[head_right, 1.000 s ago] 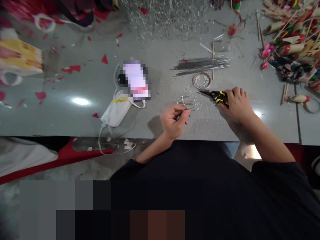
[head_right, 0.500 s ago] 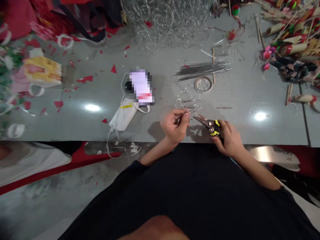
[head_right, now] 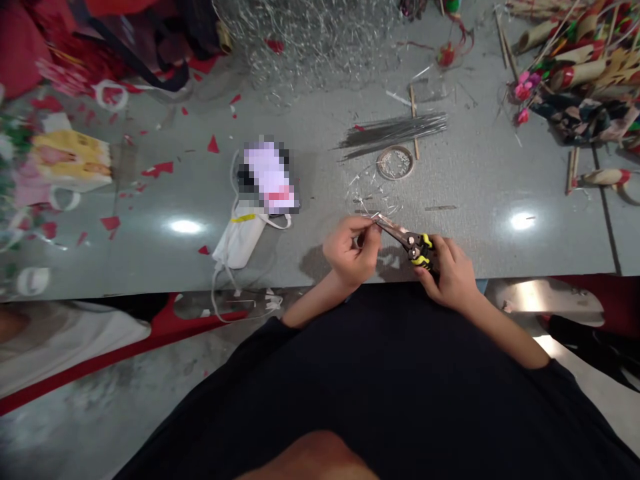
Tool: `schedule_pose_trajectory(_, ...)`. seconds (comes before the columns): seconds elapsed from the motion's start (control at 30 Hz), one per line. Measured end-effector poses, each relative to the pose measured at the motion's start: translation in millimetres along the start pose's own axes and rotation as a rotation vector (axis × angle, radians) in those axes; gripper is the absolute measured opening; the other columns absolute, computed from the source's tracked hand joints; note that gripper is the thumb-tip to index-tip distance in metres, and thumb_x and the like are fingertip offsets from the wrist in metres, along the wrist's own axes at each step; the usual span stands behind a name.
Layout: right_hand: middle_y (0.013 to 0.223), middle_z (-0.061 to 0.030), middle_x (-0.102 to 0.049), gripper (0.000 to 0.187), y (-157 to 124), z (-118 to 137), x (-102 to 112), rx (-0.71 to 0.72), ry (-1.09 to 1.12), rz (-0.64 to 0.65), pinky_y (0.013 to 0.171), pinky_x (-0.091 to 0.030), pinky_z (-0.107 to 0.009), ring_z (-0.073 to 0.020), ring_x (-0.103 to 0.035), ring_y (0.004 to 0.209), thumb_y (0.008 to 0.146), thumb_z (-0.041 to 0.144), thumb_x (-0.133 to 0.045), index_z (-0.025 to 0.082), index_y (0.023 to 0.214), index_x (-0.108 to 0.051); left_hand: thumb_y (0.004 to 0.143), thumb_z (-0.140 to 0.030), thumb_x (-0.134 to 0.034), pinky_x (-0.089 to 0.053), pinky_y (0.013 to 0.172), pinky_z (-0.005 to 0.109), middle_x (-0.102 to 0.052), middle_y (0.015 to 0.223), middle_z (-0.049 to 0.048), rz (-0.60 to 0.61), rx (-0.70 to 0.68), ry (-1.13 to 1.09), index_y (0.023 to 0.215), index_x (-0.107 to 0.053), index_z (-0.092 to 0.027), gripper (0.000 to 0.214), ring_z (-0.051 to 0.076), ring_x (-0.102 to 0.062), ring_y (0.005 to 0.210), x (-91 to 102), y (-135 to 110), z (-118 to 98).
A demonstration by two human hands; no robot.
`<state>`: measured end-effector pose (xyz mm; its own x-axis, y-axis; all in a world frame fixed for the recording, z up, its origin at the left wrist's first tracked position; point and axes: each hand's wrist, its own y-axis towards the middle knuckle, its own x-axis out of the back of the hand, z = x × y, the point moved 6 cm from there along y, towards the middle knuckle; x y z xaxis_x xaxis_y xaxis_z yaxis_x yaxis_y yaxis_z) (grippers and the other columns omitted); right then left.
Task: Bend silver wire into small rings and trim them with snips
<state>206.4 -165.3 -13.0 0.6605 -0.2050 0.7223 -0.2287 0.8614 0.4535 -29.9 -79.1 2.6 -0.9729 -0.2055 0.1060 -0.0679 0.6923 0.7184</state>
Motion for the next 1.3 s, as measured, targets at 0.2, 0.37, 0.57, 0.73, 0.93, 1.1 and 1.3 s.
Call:
schedule_pose_trajectory(0.2, 0.123, -0.0162, -0.078, 0.054, -4.4, 4.9, -2.3, 0.012, 0.012, -0.029, 0.075, -0.066, -0.046, -0.0367, -0.079, 0.093, 0.127, 0.052, -0.061, 0.021, 0.171, -0.059, 0.128, -0.032, -0.078, -0.045, 0.054, 0.024, -0.081, 0.085, 0.0005, -0.048, -0.235, 0.022, 0.113, -0.082, -0.022, 0.019, 0.008, -0.053, 0.049, 0.3, 12.3, -19.0)
schedule_pose_trajectory(0.37, 0.123, -0.018, -0.077, 0.059, -13.3, -3.5, -8.1, -0.049, -0.034, -0.004, 0.077, -0.068, -0.047, -0.0375, -0.079, 0.097, 0.123, 0.057, -0.067, 0.019, 0.168, -0.062, 0.128, -0.023, -0.072, -0.043, 0.053, 0.023, -0.069, 0.073, -0.005, -0.106, -0.38, 0.106, 0.111, -0.08, -0.021, 0.019, 0.009, -0.05, 0.048, -0.1, 17.1, -28.5)
schedule_pose_trajectory(0.57, 0.118, -0.0154, -0.077, 0.052, -14.8, -3.0, -8.3, -0.042, 0.071, -0.034, 0.071, -0.064, -0.042, -0.0339, -0.077, 0.089, 0.122, 0.05, -0.071, 0.021, 0.165, -0.067, 0.127, -0.022, -0.072, -0.047, 0.058, 0.025, -0.08, 0.084, -0.0014, -0.078, -0.378, 0.101, 0.117, -0.082, -0.021, 0.014, 0.01, -0.06, 0.054, 1.3, 16.4, -23.5)
schedule_pose_trajectory(0.73, 0.119, -0.0153, -0.081, 0.051, -13.2, -1.1, -9.0, -0.034, 0.154, -0.018, 0.074, -0.067, -0.043, -0.0329, -0.08, 0.089, 0.123, 0.05, -0.073, 0.021, 0.165, -0.069, 0.125, -0.02, -0.073, -0.053, 0.062, 0.024, -0.085, 0.091, 0.0008, -0.078, -0.359, 0.08, 0.117, -0.082, -0.022, 0.013, 0.011, -0.069, 0.061, 1.7, 11.3, -16.9)
schedule_pose_trajectory(0.93, 0.113, -0.0129, -0.081, 0.048, -11.4, 1.8, -8.3, -0.032, 0.179, -0.038, 0.067, -0.064, -0.04, -0.0302, -0.079, 0.082, 0.124, 0.05, -0.074, 0.022, 0.162, -0.071, 0.125, -0.019, -0.073, -0.052, 0.061, 0.026, -0.082, 0.087, -0.0007, -0.101, -0.385, 0.119, 0.12, -0.084, -0.023, 0.012, 0.012, -0.066, 0.058, 2.2, 11.3, -17.8)
schedule_pose_trajectory(1.1, 0.107, -0.0097, -0.078, 0.044, -9.7, 3.3, -6.8, -0.031, 0.19, -0.088, 0.061, -0.06, -0.037, -0.0266, -0.073, 0.074, 0.125, 0.05, -0.075, 0.024, 0.16, -0.074, 0.127, -0.021, -0.07, -0.046, 0.055, 0.025, -0.074, 0.077, -0.004, -0.125, -0.413, 0.136, 0.114, -0.08, -0.023, 0.017, 0.01, -0.059, 0.051, -1.0, 18.4, -23.9)
schedule_pose_trajectory(1.3, 0.107, -0.01, -0.077, 0.045, -7.8, 1.1, -3.8, -0.019, 0.159, -0.14, 0.06, -0.056, -0.035, -0.0256, -0.069, 0.072, 0.127, 0.054, -0.077, 0.023, 0.158, -0.076, 0.126, -0.036, -0.083, -0.041, 0.047, 0.021, -0.067, 0.071, -0.0076, -0.035, -0.173, -0.02, 0.107, -0.076, -0.023, 0.024, 0.008, -0.056, 0.046, -3.5, 20.1, -14.7)
